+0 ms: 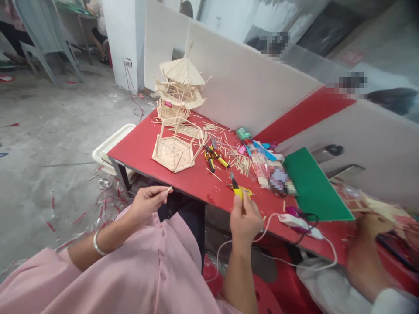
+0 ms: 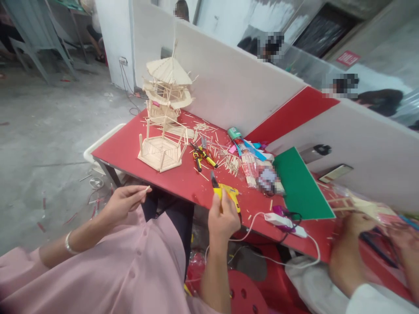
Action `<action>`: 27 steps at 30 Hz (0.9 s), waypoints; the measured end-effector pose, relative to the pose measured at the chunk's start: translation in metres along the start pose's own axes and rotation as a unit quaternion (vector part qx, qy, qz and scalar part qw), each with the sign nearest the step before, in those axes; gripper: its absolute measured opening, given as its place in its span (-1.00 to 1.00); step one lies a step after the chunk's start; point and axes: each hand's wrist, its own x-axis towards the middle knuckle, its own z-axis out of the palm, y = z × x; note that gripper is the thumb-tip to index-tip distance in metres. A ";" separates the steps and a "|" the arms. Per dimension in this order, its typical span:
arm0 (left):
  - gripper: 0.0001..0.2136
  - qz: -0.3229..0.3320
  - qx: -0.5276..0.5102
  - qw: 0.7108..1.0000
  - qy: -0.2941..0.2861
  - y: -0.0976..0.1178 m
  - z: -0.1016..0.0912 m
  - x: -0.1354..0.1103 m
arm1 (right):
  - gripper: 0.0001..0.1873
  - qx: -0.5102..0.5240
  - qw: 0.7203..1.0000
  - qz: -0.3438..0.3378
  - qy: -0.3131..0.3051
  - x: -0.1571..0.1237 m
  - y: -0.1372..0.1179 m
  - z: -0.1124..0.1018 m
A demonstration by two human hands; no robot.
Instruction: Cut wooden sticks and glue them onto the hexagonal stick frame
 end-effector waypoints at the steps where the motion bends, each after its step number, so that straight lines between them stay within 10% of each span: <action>1: -0.60 0.007 -0.009 1.000 0.001 -0.001 0.000 0.001 | -0.59 0.053 0.998 0.018 -0.036 0.001 0.000 -0.001; 5: -0.64 0.014 -0.063 0.998 -0.020 -0.004 0.013 0.011 | -0.54 0.273 0.929 0.145 -0.204 -0.017 -0.034 0.003; 12: -0.63 0.020 -0.143 0.989 -0.019 -0.007 0.024 0.023 | -0.62 0.441 0.754 0.363 -0.325 -0.051 -0.092 0.019; 27: -0.66 0.027 0.015 0.999 -0.027 -0.013 0.007 0.026 | -0.61 0.395 0.815 0.366 -0.216 -0.027 -0.048 0.030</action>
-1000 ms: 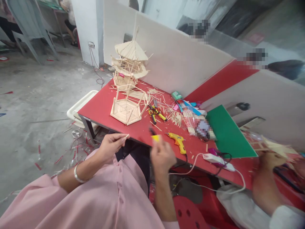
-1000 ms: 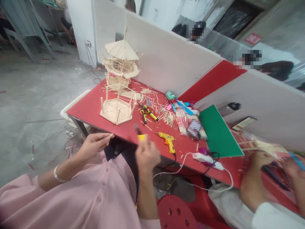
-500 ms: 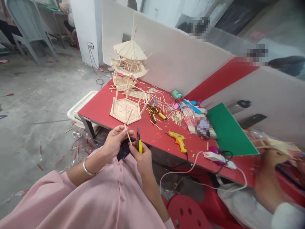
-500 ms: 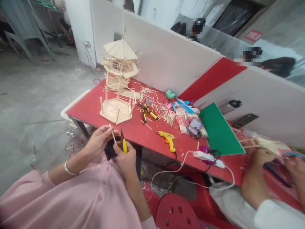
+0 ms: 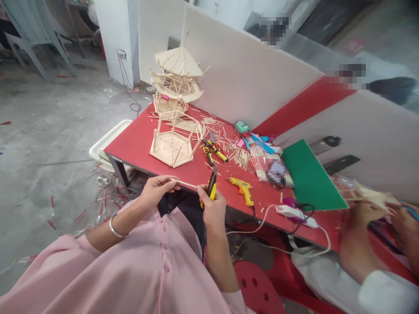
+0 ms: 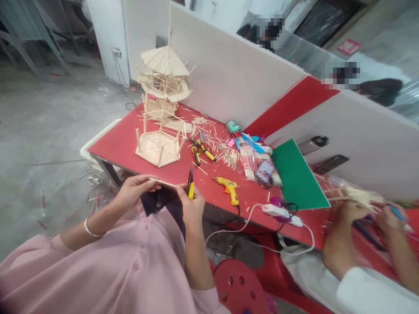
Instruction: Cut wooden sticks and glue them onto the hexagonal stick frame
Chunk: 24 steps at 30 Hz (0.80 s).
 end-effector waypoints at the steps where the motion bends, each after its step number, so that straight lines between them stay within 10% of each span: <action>1: -0.66 0.004 0.011 1.000 -0.004 0.001 0.000 0.000 | -0.62 0.004 1.000 0.000 0.004 0.000 0.000 0.000; 24: -0.69 -0.014 0.029 0.999 -0.005 -0.002 -0.008 0.000 | -0.59 0.115 0.992 0.034 0.034 -0.001 0.003 0.008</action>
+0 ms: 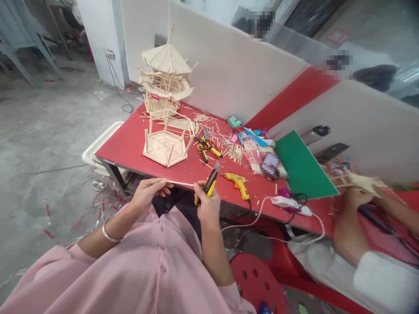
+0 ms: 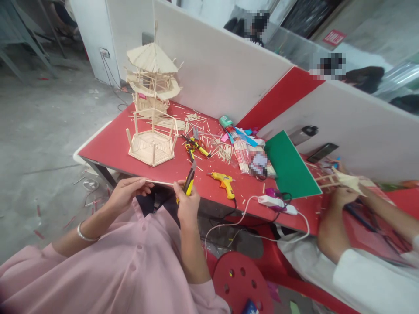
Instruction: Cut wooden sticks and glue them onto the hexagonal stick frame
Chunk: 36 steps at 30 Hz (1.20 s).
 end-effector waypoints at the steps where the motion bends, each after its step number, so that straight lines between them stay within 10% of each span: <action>1: -0.68 -0.002 0.008 1.000 -0.007 -0.001 -0.002 0.001 | -0.59 -0.004 1.000 -0.001 -0.003 0.000 0.000 -0.002; 6: -0.68 0.096 0.174 0.980 -0.017 0.007 -0.013 0.006 | -0.62 -0.093 0.994 -0.024 -0.050 -0.001 -0.002 -0.007; 11: -0.70 0.116 0.279 0.931 -0.203 0.010 -0.004 0.006 | -0.68 -0.195 0.969 -0.057 -0.144 -0.009 -0.010 0.003; 17: -0.58 0.067 0.151 0.983 -0.076 0.001 0.006 0.004 | -0.60 -0.296 0.928 -0.203 -0.102 -0.020 -0.015 -0.006; 25: -0.55 0.006 0.038 0.998 -0.053 0.002 0.006 0.002 | -0.61 -0.436 0.808 -0.377 -0.120 -0.035 -0.012 -0.013; 36: -0.61 0.023 0.040 0.997 -0.068 0.003 0.005 -0.002 | -0.65 -0.457 0.763 -0.447 -0.094 -0.034 -0.013 -0.012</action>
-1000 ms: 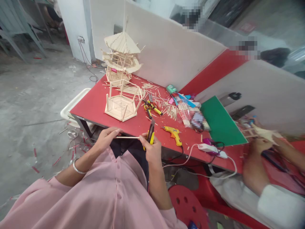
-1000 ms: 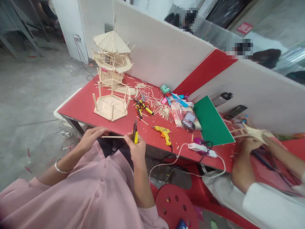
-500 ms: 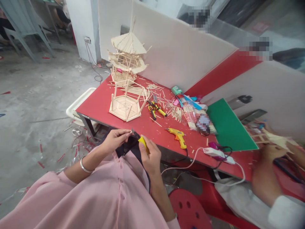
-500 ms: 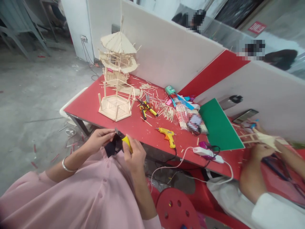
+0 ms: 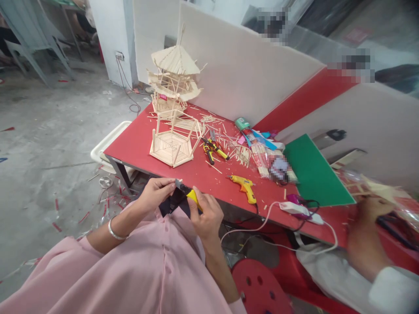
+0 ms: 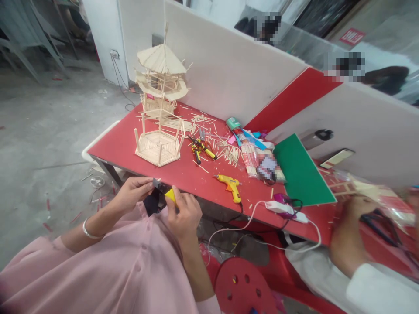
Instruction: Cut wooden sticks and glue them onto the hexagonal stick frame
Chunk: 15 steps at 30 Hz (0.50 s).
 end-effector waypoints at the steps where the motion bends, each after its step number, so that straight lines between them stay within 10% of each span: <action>1: -0.61 0.005 0.003 1.000 -0.001 0.001 0.000 -0.002 | -0.65 -0.009 1.000 -0.007 0.007 0.001 0.001 -0.001; 15: -0.54 -0.050 -0.041 0.997 0.040 0.020 -0.003 -0.026 | -0.66 -0.091 0.995 -0.031 0.027 0.006 0.012 -0.003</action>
